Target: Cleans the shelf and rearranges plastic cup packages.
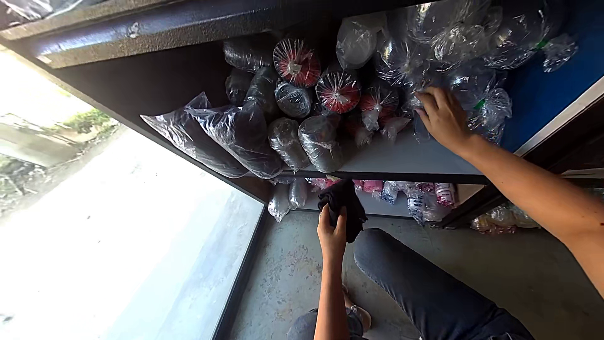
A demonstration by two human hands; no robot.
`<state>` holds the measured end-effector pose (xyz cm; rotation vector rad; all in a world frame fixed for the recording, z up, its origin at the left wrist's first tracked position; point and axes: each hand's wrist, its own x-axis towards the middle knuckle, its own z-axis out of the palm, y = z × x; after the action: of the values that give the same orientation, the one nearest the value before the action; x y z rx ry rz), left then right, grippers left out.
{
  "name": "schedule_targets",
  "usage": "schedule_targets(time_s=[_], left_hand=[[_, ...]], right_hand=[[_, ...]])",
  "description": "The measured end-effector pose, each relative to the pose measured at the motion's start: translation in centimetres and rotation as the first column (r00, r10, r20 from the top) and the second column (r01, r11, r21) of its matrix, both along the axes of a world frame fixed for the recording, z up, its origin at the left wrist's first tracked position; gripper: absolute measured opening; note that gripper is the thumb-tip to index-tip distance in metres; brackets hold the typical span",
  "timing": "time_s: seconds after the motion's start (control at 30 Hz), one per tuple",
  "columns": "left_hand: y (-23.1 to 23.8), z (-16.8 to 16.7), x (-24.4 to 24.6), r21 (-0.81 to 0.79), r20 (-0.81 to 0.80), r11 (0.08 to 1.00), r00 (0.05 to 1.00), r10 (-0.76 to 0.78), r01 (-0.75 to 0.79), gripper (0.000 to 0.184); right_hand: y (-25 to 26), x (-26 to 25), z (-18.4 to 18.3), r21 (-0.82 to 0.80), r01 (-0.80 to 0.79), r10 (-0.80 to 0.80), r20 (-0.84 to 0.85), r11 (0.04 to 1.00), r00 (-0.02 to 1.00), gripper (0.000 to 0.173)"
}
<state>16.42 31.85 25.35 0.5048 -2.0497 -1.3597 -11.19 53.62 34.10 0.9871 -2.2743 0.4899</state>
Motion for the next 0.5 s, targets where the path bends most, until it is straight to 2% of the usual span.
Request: schedule_targets(time_s=[0.1, 0.23, 0.3, 0.33, 0.4, 0.47, 0.5], left_hand=[[1.9, 4.8, -3.1, -0.115, -0.19, 0.993, 0.981, -0.043, 0.022, 0.031], [3.2, 9.5, -9.0, -0.324, -0.277, 0.946, 0.959, -0.065, -0.03, 0.033], [3.7, 10.8, -12.5, -0.418, -0.325, 0.908, 0.937, -0.128, -0.021, 0.036], [3.9, 11.1, -14.6, -0.484, -0.345, 0.875, 0.924, -0.165, -0.025, 0.038], [4.6, 10.8, -18.8, -0.632, -0.283, 0.774, 0.942, -0.183, -0.039, 0.046], [5.4, 8.9, -22.5, -0.76, -0.234, 0.637, 0.969, -0.08, -0.131, 0.045], [5.7, 7.9, -23.8, -0.796, -0.292, 0.559, 0.956, -0.022, -0.23, 0.042]], right_hand=[[-0.1, -1.0, 0.1, -0.044, -0.061, 0.061, -0.003, 0.997, 0.998, 0.029], [0.3, -1.4, 0.3, -0.078, -0.104, 0.103, -0.016, 0.992, 0.995, 0.024], [0.8, -1.1, 0.5, -0.09, -0.109, 0.114, 0.051, 0.99, 0.992, 0.025], [0.9, -0.9, 0.4, -0.087, -0.104, 0.11, 0.069, 0.991, 0.992, 0.026], [0.7, -1.1, 0.1, -0.102, -0.094, 0.099, 0.04, 0.99, 0.994, 0.024], [0.4, -1.2, -0.2, -0.137, -0.086, 0.086, -0.005, 0.987, 0.996, 0.02], [0.3, -1.2, -0.2, -0.144, -0.081, 0.08, -0.014, 0.986, 0.997, 0.019]])
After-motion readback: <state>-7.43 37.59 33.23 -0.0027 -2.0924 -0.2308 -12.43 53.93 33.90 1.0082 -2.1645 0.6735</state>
